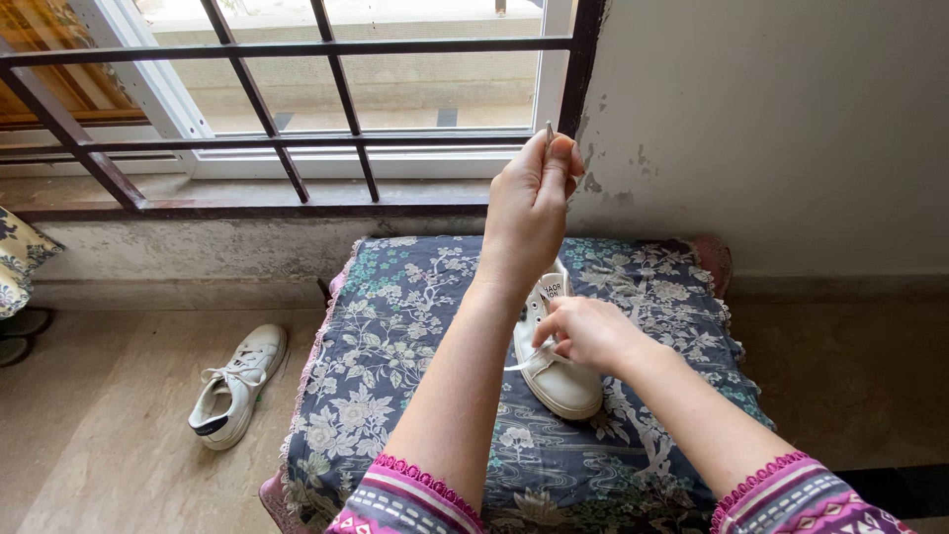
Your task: The person removes the laces from a white sneaker, then re-laces it by threading the laces through the eyelets and tying a bow. The shoe is handled one at a time on a cushioned surface.
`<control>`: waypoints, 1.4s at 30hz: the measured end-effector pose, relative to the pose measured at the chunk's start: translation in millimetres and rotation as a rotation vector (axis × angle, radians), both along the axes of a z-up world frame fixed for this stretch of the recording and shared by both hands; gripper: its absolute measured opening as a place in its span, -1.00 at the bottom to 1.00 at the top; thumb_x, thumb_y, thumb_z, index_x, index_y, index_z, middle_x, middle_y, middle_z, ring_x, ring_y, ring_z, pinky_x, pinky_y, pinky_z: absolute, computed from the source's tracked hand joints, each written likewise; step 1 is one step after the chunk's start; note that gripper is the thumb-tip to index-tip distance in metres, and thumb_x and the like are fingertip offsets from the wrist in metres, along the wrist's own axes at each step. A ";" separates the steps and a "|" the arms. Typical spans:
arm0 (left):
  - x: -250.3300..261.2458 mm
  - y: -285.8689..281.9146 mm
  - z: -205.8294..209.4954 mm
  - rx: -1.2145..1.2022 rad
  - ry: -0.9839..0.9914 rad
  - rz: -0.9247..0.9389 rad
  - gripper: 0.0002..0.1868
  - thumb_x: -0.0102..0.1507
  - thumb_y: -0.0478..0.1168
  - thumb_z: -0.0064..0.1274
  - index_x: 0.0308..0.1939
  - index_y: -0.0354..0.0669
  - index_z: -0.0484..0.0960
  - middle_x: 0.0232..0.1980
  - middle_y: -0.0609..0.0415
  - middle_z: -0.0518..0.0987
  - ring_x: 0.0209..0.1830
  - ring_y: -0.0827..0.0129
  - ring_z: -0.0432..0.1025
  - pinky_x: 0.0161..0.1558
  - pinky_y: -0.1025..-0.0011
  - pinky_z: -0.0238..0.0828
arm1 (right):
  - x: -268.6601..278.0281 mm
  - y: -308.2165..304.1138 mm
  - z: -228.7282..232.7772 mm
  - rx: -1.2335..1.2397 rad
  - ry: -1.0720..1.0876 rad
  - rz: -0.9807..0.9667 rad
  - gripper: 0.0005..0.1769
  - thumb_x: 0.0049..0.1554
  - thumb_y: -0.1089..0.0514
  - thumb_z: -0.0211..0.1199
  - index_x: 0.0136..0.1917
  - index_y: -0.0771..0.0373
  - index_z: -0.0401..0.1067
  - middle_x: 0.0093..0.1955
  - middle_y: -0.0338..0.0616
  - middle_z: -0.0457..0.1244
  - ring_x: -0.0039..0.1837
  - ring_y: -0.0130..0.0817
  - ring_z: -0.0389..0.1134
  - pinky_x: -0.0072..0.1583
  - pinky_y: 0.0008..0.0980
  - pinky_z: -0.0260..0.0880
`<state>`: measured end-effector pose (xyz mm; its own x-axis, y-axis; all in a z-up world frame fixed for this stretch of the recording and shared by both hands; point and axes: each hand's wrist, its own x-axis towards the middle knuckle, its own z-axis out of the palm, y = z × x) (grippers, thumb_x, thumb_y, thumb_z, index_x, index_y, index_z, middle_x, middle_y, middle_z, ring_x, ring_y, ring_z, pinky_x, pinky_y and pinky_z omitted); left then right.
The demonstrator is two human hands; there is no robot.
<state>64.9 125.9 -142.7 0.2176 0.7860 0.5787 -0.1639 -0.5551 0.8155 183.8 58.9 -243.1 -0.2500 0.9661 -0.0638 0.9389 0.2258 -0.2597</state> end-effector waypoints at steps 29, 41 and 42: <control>-1.8 3.4 -17.6 0.024 0.034 -0.022 -0.68 0.50 -0.11 -0.18 -0.24 -0.21 0.54 -0.43 0.18 0.53 -0.45 0.58 0.34 -0.38 0.51 0.35 | 6.5 24.3 2.1 0.286 0.196 -0.096 -0.90 0.02 0.24 0.35 -0.17 0.25 0.48 -0.18 -0.18 0.40 0.09 -0.20 0.38 0.14 -0.12 0.39; -5.3 10.7 -26.2 0.016 0.094 0.050 -0.67 0.48 -0.11 -0.18 -0.25 -0.21 0.56 -0.47 0.14 0.55 -0.49 0.53 0.38 -0.41 0.47 0.35 | 14.4 20.7 18.4 0.369 0.190 -0.108 -0.64 -0.11 0.14 0.52 -0.06 0.27 0.51 -0.04 -0.06 0.34 0.06 -0.17 0.37 0.10 -0.15 0.39; -5.1 11.8 -27.0 0.034 0.086 0.063 -0.67 0.48 -0.11 -0.18 -0.25 -0.21 0.56 -0.46 0.14 0.56 -0.48 0.52 0.40 -0.40 0.47 0.37 | 15.7 18.1 22.7 0.293 0.156 -0.169 -0.68 -0.09 0.13 0.53 -0.09 0.24 0.52 -0.06 -0.08 0.33 0.05 -0.23 0.38 0.09 -0.18 0.41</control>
<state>59.9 137.7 -169.7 0.2181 0.7802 0.5863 -0.0578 -0.5894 0.8058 199.4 77.0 -220.4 -0.0705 0.9661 0.2483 0.9235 0.1573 -0.3499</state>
